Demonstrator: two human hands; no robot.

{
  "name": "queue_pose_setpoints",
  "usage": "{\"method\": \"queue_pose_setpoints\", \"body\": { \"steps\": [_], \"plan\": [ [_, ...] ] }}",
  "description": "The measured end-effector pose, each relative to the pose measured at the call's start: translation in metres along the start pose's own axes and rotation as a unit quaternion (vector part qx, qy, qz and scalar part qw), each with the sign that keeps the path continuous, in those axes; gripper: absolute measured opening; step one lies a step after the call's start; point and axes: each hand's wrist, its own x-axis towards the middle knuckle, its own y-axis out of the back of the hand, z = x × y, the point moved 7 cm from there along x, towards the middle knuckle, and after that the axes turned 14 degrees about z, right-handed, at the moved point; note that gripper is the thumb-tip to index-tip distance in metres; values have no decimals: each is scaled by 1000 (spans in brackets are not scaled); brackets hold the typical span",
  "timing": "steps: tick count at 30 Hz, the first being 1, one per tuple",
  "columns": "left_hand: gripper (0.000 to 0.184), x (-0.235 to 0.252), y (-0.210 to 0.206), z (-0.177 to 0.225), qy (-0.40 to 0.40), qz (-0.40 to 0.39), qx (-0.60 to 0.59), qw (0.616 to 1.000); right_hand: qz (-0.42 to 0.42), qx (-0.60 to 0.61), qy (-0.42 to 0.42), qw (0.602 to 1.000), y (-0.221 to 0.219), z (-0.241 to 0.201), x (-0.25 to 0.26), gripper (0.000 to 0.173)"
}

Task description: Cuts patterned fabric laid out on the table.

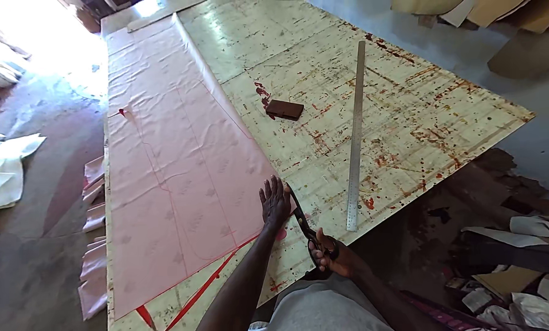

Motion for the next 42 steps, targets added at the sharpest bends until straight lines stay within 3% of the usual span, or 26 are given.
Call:
{"method": "queue_pose_setpoints", "body": {
  "steps": [20,29,38,42],
  "plan": [
    [70,0,4,1,4,5,-5,1000,-47,-4,-36,998,-8,-24,28,52],
    [69,-1,-1,-1,6,1,5,1000,-72,53,-50,995,0,-25,20,48],
    [68,-1,-2,-4,-12,8,-10,1000,-47,-7,-37,998,-10,-37,30,51],
    [69,-2,-2,-4,-14,13,-12,1000,-56,46,-59,996,-8,-36,28,46]
  ]
}}
